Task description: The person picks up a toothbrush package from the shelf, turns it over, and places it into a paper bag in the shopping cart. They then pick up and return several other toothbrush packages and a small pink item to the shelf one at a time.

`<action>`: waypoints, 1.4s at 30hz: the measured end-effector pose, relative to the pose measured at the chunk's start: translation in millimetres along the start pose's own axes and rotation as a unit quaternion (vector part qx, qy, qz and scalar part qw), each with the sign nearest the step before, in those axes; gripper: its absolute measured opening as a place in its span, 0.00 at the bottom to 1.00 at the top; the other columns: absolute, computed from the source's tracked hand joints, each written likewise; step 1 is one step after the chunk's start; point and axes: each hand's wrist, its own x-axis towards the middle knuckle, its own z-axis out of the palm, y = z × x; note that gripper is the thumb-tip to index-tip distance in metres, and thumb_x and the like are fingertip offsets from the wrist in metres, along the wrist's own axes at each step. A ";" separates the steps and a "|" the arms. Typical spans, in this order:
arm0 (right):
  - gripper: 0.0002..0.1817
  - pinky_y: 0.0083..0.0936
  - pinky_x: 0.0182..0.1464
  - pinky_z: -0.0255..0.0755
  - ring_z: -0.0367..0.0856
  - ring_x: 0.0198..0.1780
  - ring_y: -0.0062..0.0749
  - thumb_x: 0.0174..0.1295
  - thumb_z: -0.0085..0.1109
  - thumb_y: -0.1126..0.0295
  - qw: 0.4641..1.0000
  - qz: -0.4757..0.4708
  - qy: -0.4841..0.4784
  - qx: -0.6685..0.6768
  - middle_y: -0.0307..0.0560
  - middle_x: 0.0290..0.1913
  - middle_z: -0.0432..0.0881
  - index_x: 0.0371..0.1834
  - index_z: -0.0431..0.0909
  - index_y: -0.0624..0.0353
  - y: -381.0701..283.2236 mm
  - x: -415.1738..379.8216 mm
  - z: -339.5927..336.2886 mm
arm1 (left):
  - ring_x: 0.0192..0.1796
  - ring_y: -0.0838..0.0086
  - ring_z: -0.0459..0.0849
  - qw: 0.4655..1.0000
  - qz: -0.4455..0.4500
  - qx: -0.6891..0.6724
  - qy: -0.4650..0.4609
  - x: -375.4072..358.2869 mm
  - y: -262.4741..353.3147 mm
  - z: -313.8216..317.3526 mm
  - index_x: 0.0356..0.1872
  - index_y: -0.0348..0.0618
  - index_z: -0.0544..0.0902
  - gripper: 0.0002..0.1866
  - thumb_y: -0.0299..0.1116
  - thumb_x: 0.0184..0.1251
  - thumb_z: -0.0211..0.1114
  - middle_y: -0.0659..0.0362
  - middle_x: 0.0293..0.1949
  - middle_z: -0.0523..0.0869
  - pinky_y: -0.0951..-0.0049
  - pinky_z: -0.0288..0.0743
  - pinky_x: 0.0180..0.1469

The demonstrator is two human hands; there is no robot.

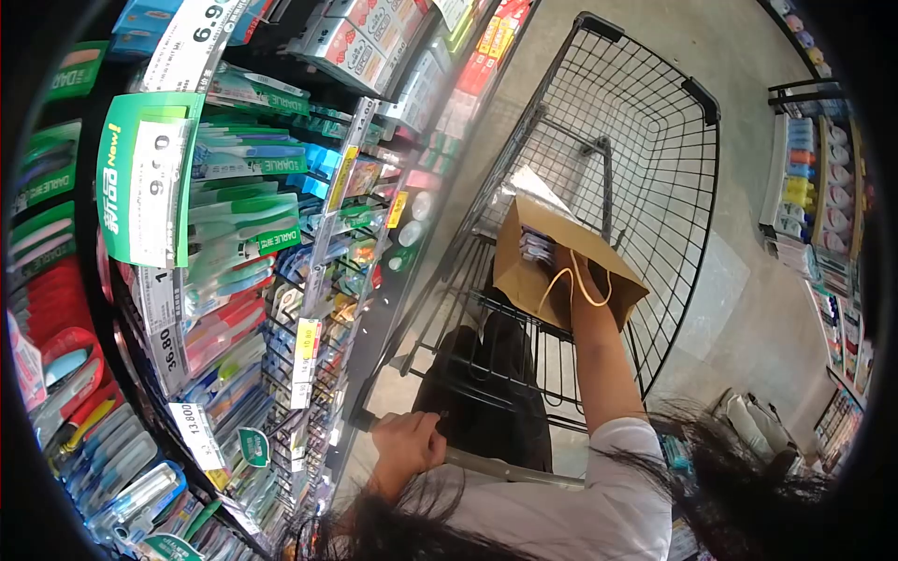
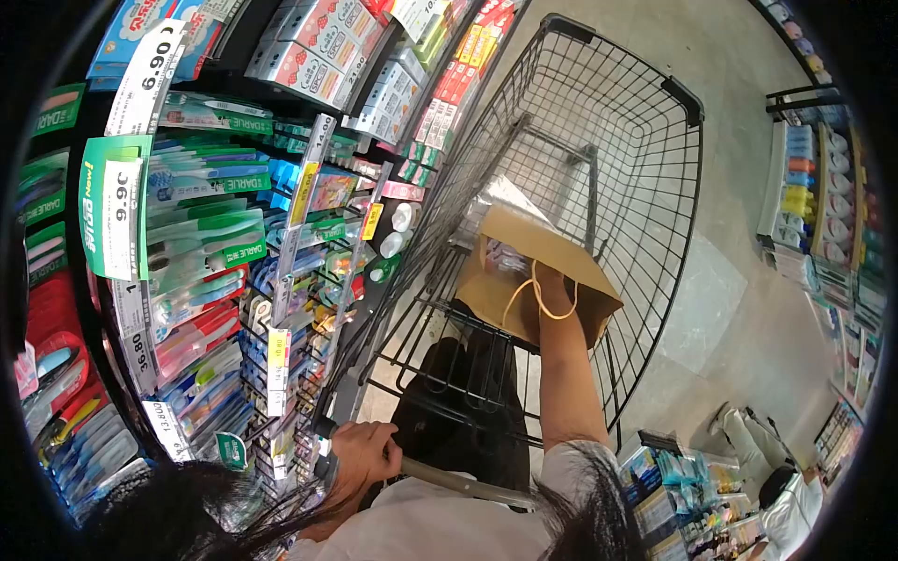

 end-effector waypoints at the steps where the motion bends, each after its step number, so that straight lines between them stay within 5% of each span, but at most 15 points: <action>1: 0.30 0.39 0.54 0.68 0.74 0.51 0.56 0.51 0.60 0.64 1.000 -0.003 -0.003 -0.001 0.62 0.49 0.76 0.60 0.66 0.57 1.1 -0.2 0.3 | 0.18 0.70 0.76 1.000 -0.005 -0.002 -0.010 0.9 1.3 -2.6 0.25 0.49 0.78 0.09 0.29 0.36 0.60 0.64 0.17 0.76 0.70 0.68 0.25; 12: 0.36 0.39 0.52 0.69 0.75 0.48 0.58 0.48 0.62 0.65 0.979 -0.166 -0.116 0.008 0.63 0.48 0.76 0.64 0.61 0.56 6.8 -38.4 -128.2 | 0.20 0.67 0.78 1.000 -0.003 0.004 0.022 -0.9 4.0 -5.2 0.23 0.49 0.77 0.06 0.31 0.39 0.61 0.62 0.18 0.79 0.68 0.69 0.28; 18: 0.28 0.34 0.51 0.69 0.76 0.47 0.53 0.47 0.66 0.71 0.947 -0.175 -0.088 0.254 0.60 0.45 0.77 0.54 0.69 0.59 -23.0 -113.9 -278.0 | 0.20 0.64 0.78 0.998 0.016 0.009 0.067 -3.9 6.9 -5.5 0.18 0.48 0.73 0.05 0.33 0.40 0.59 0.61 0.16 0.77 0.64 0.70 0.27; 22: 0.29 0.28 0.52 0.68 0.74 0.49 0.28 0.49 0.68 0.72 0.858 -0.215 -0.122 0.450 0.45 0.46 0.78 0.56 0.68 0.61 -56.2 -138.8 -371.0 | 0.25 0.62 0.81 0.998 -0.030 0.049 0.033 -9.3 11.5 -7.4 0.21 0.50 0.77 0.06 0.38 0.44 0.59 0.59 0.21 0.81 0.58 0.71 0.29; 25: 0.31 0.27 0.53 0.67 0.73 0.49 0.25 0.50 0.68 0.70 0.773 -0.179 -0.128 0.595 0.41 0.48 0.77 0.58 0.66 0.60 -92.3 -154.8 -418.5 | 0.30 0.58 0.82 0.995 -0.057 0.075 -0.017 -12.4 9.8 -6.4 0.24 0.52 0.78 0.09 0.43 0.49 0.59 0.57 0.23 0.82 0.54 0.72 0.33; 28: 0.40 0.30 0.55 0.68 0.72 0.53 0.29 0.47 0.67 0.74 0.758 -0.123 -0.143 0.624 0.42 0.56 0.72 0.65 0.58 0.58 -126.1 -166.9 -447.8 | 0.30 0.57 0.83 0.999 -0.027 0.040 -0.005 -14.8 13.2 -16.3 0.28 0.49 0.79 0.11 0.44 0.52 0.57 0.54 0.25 0.84 0.54 0.74 0.34; 30: 0.38 0.32 0.53 0.72 0.75 0.52 0.33 0.45 0.62 0.79 0.531 -0.182 -0.165 0.811 0.44 0.53 0.74 0.65 0.59 0.58 -152.7 -158.2 -416.4 | 0.29 0.56 0.83 0.999 0.008 0.039 0.008 -13.1 12.1 -17.5 0.28 0.44 0.80 0.13 0.44 0.52 0.56 0.51 0.24 0.83 0.55 0.75 0.34; 32: 0.35 0.40 0.57 0.69 0.75 0.54 0.42 0.43 0.55 0.79 0.407 -0.205 -0.230 0.860 0.50 0.53 0.75 0.61 0.62 0.62 -214.1 -198.7 -455.3 | 0.28 0.57 0.83 0.997 0.046 0.036 0.042 -5.7 0.1 1.8 0.25 0.49 0.80 0.12 0.46 0.53 0.57 0.53 0.24 0.83 0.54 0.74 0.31; 34: 0.29 0.40 0.56 0.67 0.75 0.50 0.44 0.39 0.53 0.80 0.354 -0.125 -0.250 0.892 0.50 0.47 0.76 0.52 0.68 0.62 -239.4 -201.5 -430.5 | 0.31 0.57 0.83 0.998 0.053 0.008 0.033 -2.5 1.9 -3.0 0.28 0.49 0.81 0.13 0.45 0.53 0.56 0.54 0.25 0.84 0.57 0.75 0.34; 36: 0.26 0.40 0.55 0.67 0.75 0.48 0.42 0.40 0.53 0.79 0.361 -0.134 -0.268 0.883 0.49 0.45 0.76 0.50 0.68 0.61 -268.4 -214.7 -422.0 | 0.33 0.60 0.84 0.999 0.036 0.000 -0.005 -2.0 1.6 -16.6 0.28 0.47 0.81 0.15 0.46 0.55 0.56 0.54 0.26 0.84 0.60 0.76 0.36; 37: 0.31 0.40 0.52 0.70 0.76 0.46 0.42 0.43 0.56 0.76 0.366 -0.110 -0.250 0.890 0.48 0.44 0.76 0.57 0.65 0.58 -281.5 -222.5 -419.5 | 0.33 0.62 0.84 0.977 0.102 -0.188 0.003 7.5 -12.7 2.2 0.31 0.46 0.81 0.17 0.49 0.58 0.54 0.55 0.27 0.84 0.60 0.76 0.36; 39: 0.38 0.38 0.47 0.73 0.77 0.44 0.40 0.47 0.60 0.70 0.390 -0.095 -0.224 0.888 0.47 0.42 0.76 0.66 0.58 0.53 -293.2 -226.1 -414.3 | 0.35 0.65 0.83 0.895 0.092 -0.437 -0.014 4.9 -14.1 -24.3 0.39 0.45 0.79 0.23 0.54 0.61 0.49 0.57 0.31 0.84 0.62 0.76 0.39; 42: 0.42 0.32 0.42 0.72 0.74 0.42 0.35 0.51 0.63 0.65 0.435 -0.133 -0.212 0.865 0.46 0.40 0.74 0.69 0.51 0.49 -294.8 -221.7 -401.9 | 0.39 0.71 0.82 0.658 0.106 -0.740 -0.086 -12.7 -2.3 -90.9 0.49 0.43 0.75 0.31 0.61 0.67 0.41 0.59 0.37 0.82 0.65 0.76 0.43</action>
